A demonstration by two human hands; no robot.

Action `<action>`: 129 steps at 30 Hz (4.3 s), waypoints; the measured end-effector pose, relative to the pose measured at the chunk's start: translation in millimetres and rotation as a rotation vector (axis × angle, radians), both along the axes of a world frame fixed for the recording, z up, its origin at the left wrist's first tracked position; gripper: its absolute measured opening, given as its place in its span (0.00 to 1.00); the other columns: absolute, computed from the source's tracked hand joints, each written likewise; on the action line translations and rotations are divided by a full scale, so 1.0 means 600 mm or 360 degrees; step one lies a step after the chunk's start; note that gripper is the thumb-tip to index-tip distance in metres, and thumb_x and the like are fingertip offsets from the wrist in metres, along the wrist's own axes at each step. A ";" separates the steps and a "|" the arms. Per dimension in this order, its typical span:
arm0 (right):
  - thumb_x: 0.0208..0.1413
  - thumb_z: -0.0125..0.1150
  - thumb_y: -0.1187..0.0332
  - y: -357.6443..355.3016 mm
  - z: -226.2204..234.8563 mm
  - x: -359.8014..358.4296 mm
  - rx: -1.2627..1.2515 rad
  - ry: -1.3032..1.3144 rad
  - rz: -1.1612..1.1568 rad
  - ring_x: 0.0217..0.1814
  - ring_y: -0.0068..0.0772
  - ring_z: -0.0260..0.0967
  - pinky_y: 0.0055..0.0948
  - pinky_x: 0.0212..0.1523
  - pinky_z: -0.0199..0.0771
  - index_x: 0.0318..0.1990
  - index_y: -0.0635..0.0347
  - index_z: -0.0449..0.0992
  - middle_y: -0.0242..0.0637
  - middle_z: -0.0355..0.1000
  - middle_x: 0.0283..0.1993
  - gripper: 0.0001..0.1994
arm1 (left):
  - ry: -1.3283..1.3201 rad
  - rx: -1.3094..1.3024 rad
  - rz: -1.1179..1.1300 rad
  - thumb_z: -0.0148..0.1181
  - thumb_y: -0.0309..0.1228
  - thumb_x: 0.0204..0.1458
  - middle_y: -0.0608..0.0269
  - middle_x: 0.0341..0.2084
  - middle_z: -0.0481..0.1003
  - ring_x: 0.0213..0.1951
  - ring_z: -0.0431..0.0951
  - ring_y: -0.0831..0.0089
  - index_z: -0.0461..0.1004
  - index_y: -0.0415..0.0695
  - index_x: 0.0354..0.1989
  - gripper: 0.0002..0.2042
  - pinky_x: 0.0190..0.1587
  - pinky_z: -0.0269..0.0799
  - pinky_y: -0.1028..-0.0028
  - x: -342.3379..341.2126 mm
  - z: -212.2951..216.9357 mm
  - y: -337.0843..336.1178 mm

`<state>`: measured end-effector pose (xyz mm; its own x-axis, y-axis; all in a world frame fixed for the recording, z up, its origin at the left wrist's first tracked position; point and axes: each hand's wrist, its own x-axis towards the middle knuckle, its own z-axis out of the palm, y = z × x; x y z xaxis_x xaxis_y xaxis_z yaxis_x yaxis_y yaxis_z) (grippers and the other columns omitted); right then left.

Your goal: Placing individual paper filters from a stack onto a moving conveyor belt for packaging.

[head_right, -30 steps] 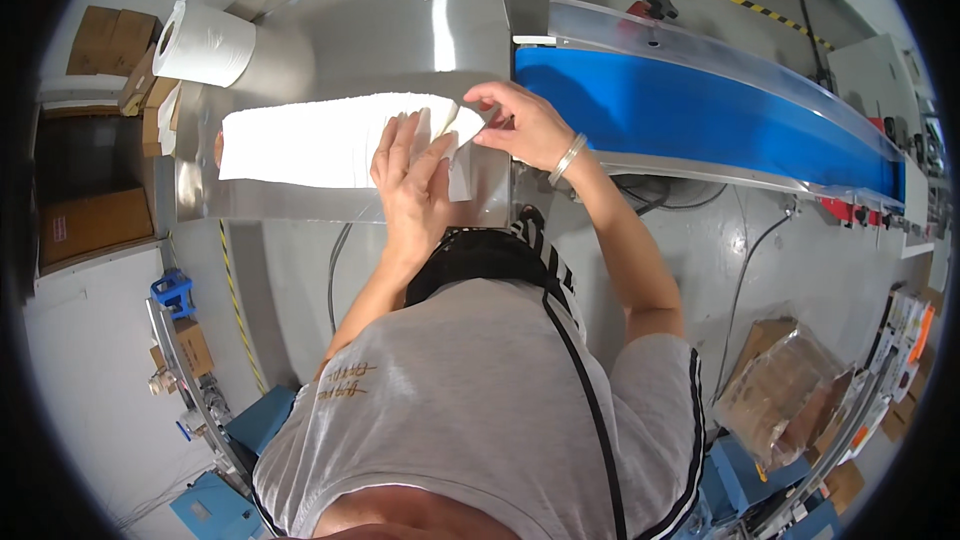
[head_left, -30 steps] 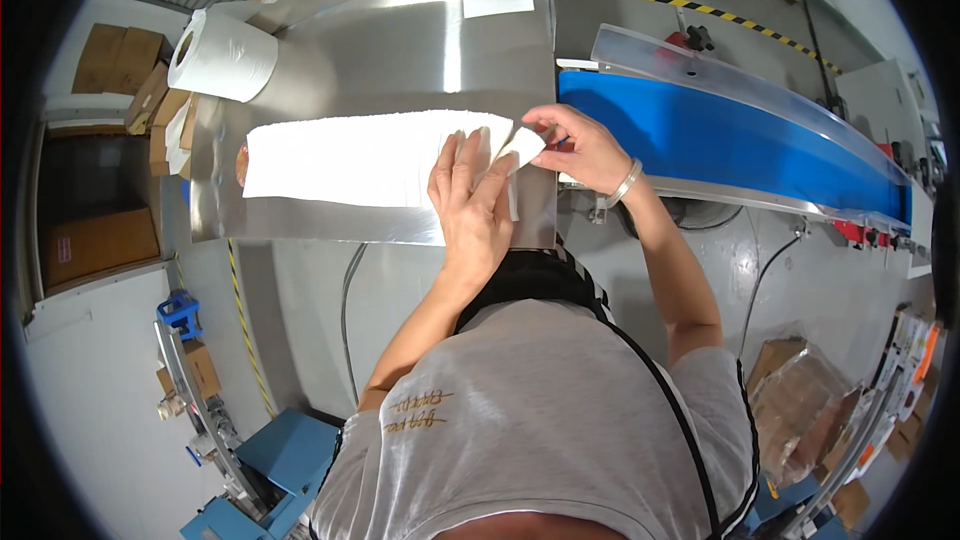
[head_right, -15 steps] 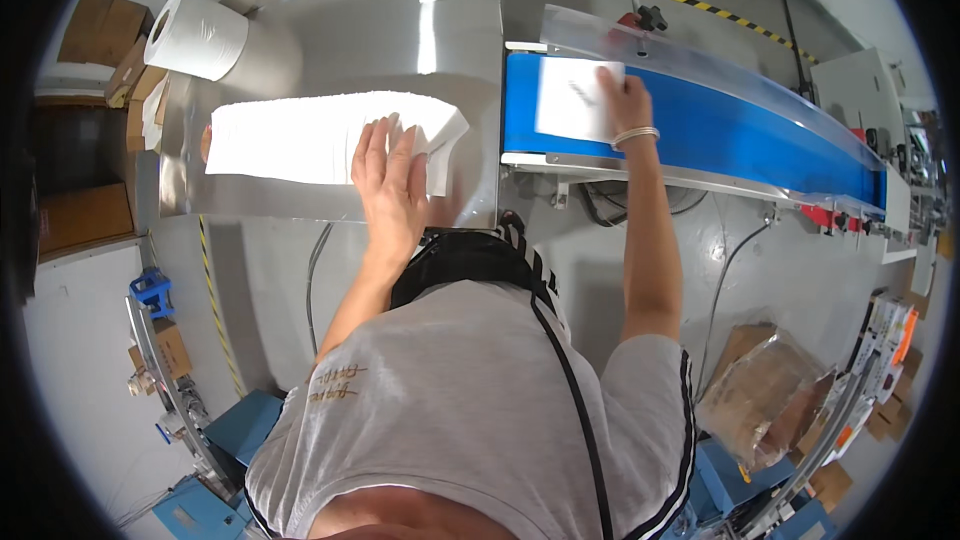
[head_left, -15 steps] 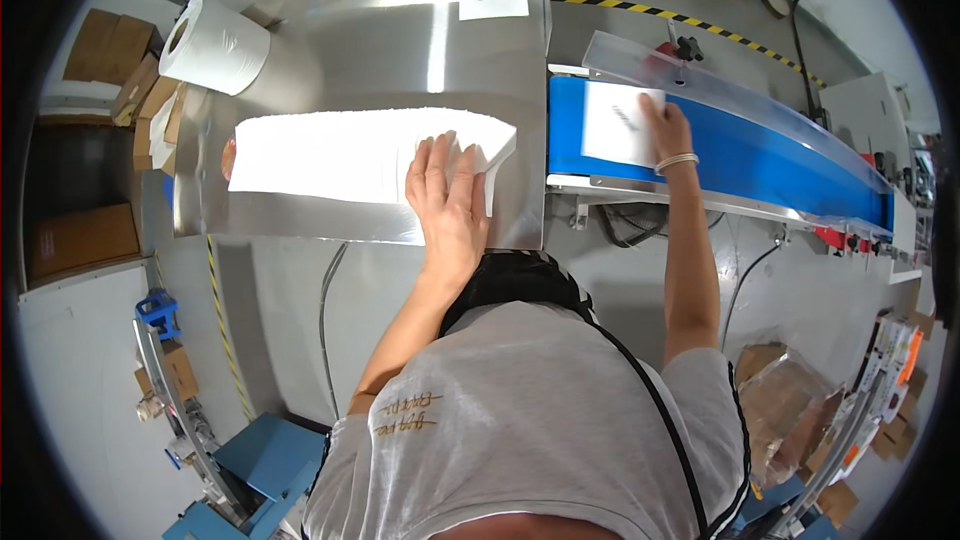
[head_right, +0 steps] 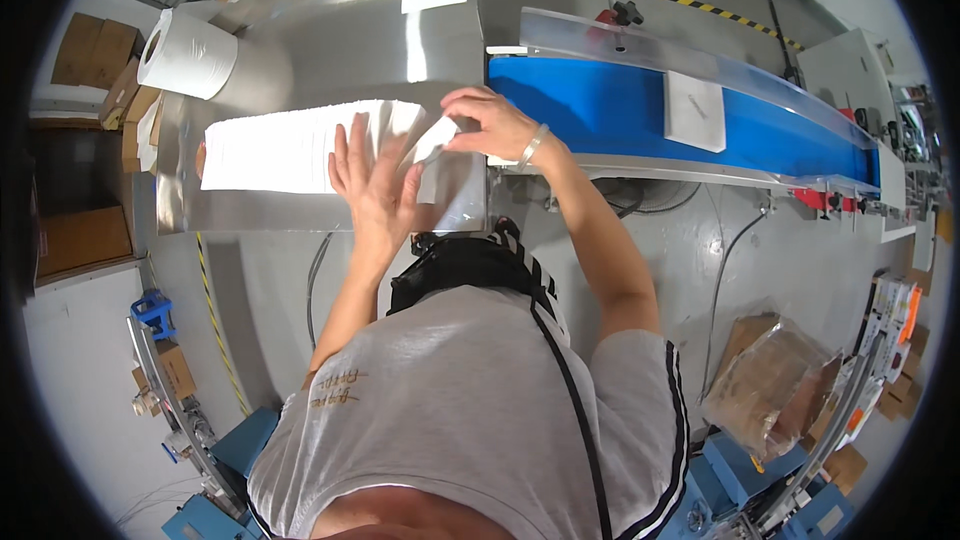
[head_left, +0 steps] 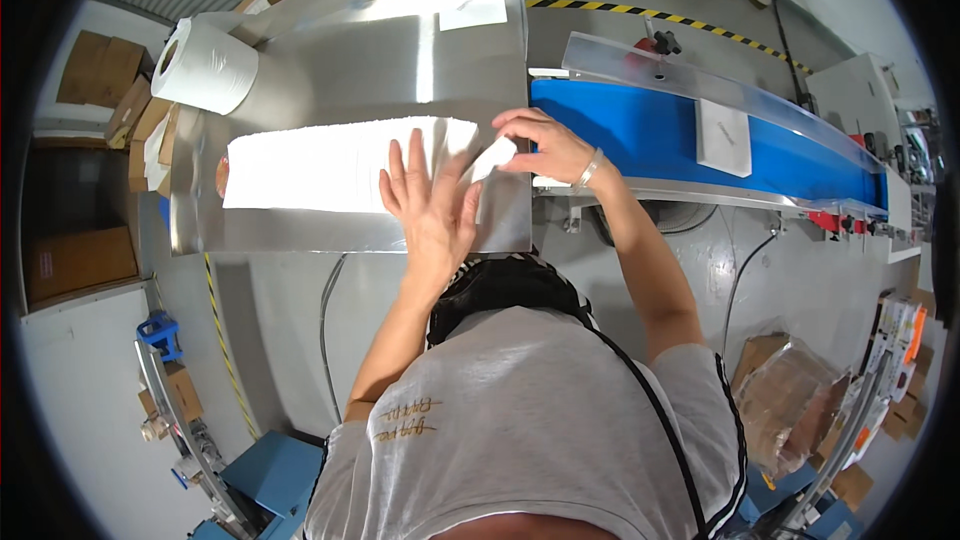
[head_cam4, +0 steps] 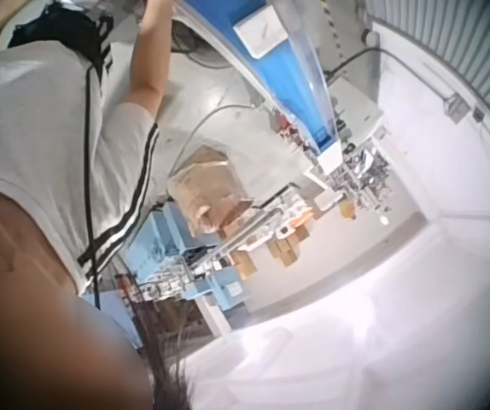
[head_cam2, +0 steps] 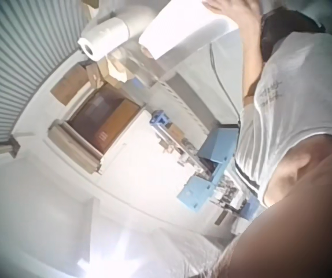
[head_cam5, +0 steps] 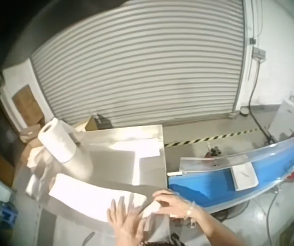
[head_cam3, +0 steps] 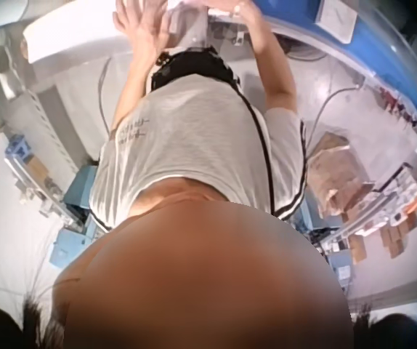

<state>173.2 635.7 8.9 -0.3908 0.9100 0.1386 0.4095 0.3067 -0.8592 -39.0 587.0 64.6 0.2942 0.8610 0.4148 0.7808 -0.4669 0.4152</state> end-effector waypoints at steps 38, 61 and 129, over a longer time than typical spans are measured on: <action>0.49 0.63 0.56 -0.039 -0.083 0.215 0.0201 -0.1448 -0.2079 0.50 0.52 0.67 0.40 0.50 0.67 0.50 0.61 0.69 0.48 0.70 0.48 0.24 | -0.0008 0.0176 0.0160 0.58 0.21 0.47 0.53 0.55 0.65 0.59 0.60 0.51 0.76 0.45 0.44 0.15 0.59 0.52 0.54 -0.045 -0.026 0.025; 0.44 0.66 0.53 -0.021 -0.059 0.166 0.0138 -0.1108 -0.1930 0.42 0.50 0.70 0.42 0.43 0.69 0.41 0.64 0.71 0.51 0.72 0.40 0.24 | -0.0119 0.0134 0.0187 0.58 0.19 0.45 0.51 0.58 0.60 0.62 0.54 0.48 0.76 0.43 0.43 0.15 0.61 0.44 0.48 -0.072 -0.033 0.034; 0.54 0.62 0.58 0.006 -0.068 0.019 -0.0363 0.0555 -0.1047 0.34 0.24 0.66 0.25 0.36 0.69 0.42 0.62 0.73 0.36 0.73 0.34 0.17 | -0.0074 0.0133 0.0146 0.59 0.23 0.47 0.52 0.59 0.61 0.62 0.55 0.48 0.73 0.42 0.47 0.16 0.61 0.42 0.47 -0.170 -0.040 0.064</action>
<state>184.3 639.0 -31.6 0.2709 0.9604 -0.0644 0.1405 -0.1057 -0.9844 -141.0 625.4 40.5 0.1946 0.8453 0.4976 0.8025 -0.4289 0.4148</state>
